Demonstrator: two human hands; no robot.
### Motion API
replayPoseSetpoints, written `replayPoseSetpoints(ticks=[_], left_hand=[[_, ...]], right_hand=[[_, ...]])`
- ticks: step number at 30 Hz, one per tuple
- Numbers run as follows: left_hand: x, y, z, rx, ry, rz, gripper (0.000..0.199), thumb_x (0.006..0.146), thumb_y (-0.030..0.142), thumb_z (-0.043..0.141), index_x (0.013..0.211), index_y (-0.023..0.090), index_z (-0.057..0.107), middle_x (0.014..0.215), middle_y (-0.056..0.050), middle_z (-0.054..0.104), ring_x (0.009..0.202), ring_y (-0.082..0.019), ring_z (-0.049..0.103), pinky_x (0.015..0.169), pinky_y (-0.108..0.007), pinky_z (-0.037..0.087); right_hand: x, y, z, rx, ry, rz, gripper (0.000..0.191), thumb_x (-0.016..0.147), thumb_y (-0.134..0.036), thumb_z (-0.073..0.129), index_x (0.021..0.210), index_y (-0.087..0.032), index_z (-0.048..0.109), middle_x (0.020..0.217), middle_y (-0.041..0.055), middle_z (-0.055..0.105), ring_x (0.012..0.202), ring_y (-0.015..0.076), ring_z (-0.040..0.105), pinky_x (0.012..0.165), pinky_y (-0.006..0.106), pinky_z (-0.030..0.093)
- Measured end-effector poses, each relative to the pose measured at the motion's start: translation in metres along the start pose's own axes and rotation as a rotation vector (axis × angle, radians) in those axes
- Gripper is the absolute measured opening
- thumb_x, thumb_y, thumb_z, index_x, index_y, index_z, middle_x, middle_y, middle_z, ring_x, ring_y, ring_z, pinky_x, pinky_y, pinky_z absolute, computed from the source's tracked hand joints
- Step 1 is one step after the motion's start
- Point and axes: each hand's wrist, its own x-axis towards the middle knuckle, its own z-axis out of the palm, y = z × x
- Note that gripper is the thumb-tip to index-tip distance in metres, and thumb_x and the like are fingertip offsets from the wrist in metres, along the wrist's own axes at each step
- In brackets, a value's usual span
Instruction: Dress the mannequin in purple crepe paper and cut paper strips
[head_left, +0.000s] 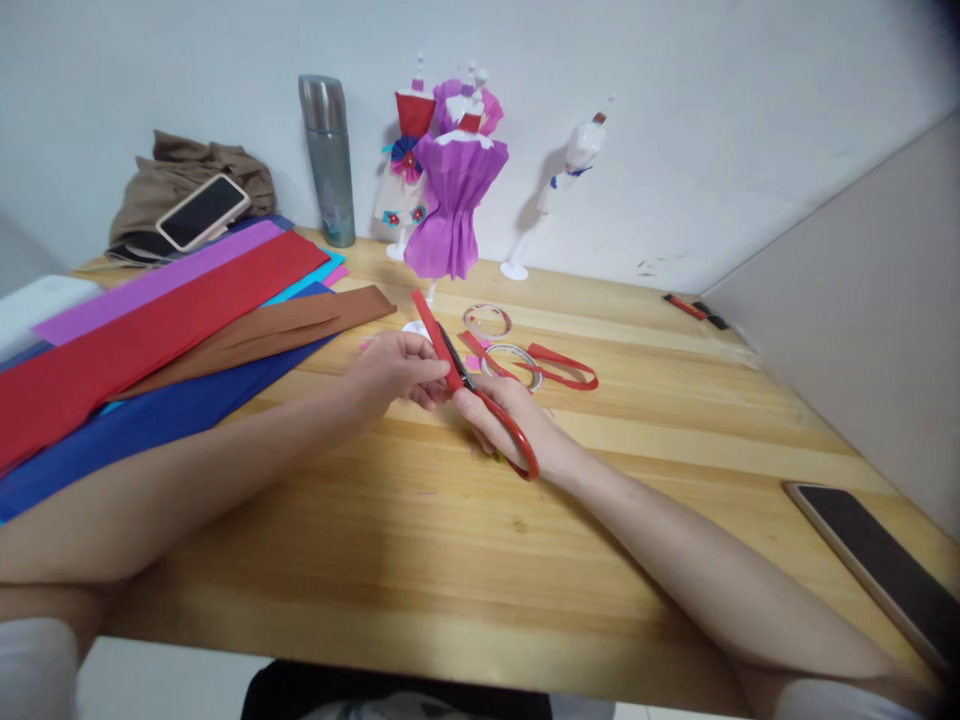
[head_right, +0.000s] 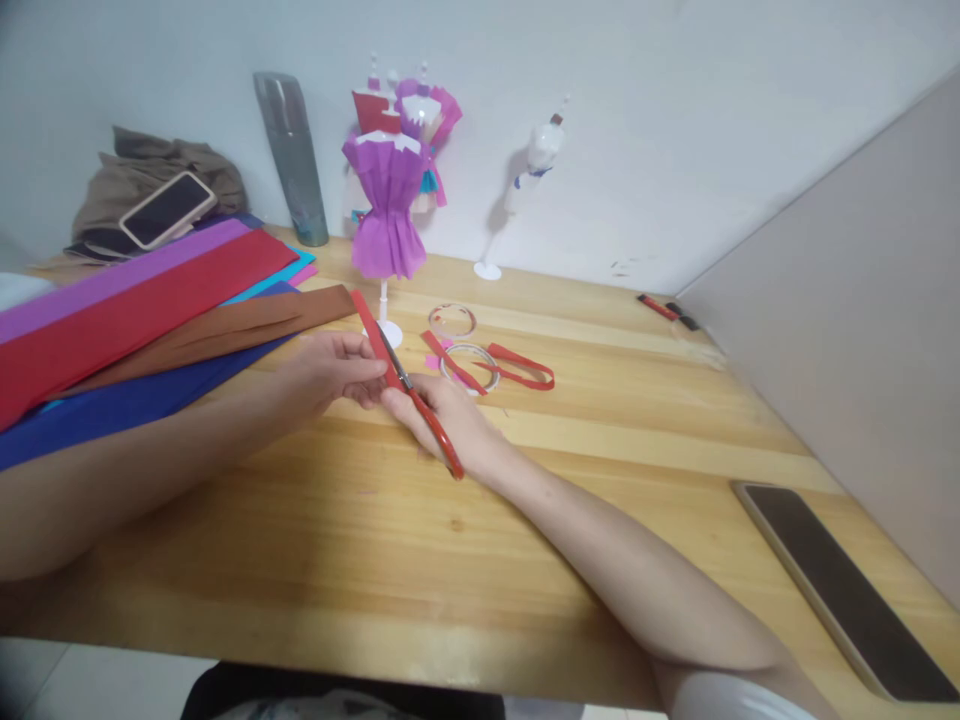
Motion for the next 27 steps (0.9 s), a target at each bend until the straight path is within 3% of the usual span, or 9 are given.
replayPoseSetpoints(ticks=[5, 17, 27], left_hand=[[0.000, -0.001, 0.001, -0.010, -0.010, -0.008, 0.018, 0.083, 0.013, 0.080, 0.068, 0.013, 0.069, 0.063, -0.004, 0.073, 0.052, -0.011, 0.066, 0.055, -0.021, 0.054], [-0.008, 0.007, 0.006, -0.061, -0.036, -0.060, 0.014, 0.082, 0.012, 0.077, 0.069, 0.011, 0.072, 0.066, -0.007, 0.074, 0.056, -0.012, 0.067, 0.054, -0.021, 0.053], [-0.005, 0.003, 0.001, -0.068, -0.073, -0.030, 0.011, 0.077, 0.016, 0.081, 0.071, 0.012, 0.073, 0.067, -0.006, 0.074, 0.057, -0.012, 0.066, 0.055, -0.021, 0.053]], right_hand=[[0.000, -0.003, -0.001, -0.007, 0.003, -0.013, 0.061, 0.092, -0.081, 0.056, 0.087, -0.020, 0.063, 0.057, -0.0029, 0.050, 0.049, 0.0151, 0.050, 0.048, 0.029, 0.040], [0.001, 0.005, -0.001, -0.099, 0.032, -0.047, 0.058, 0.093, -0.078, 0.056, 0.078, -0.022, 0.053, 0.065, 0.0006, 0.052, 0.060, 0.0158, 0.049, 0.054, 0.029, 0.037], [0.008, 0.019, 0.000, -0.108, 0.027, -0.132, 0.057, 0.095, -0.076, 0.056, 0.084, -0.020, 0.061, 0.065, 0.0005, 0.053, 0.062, 0.0161, 0.050, 0.056, 0.029, 0.038]])
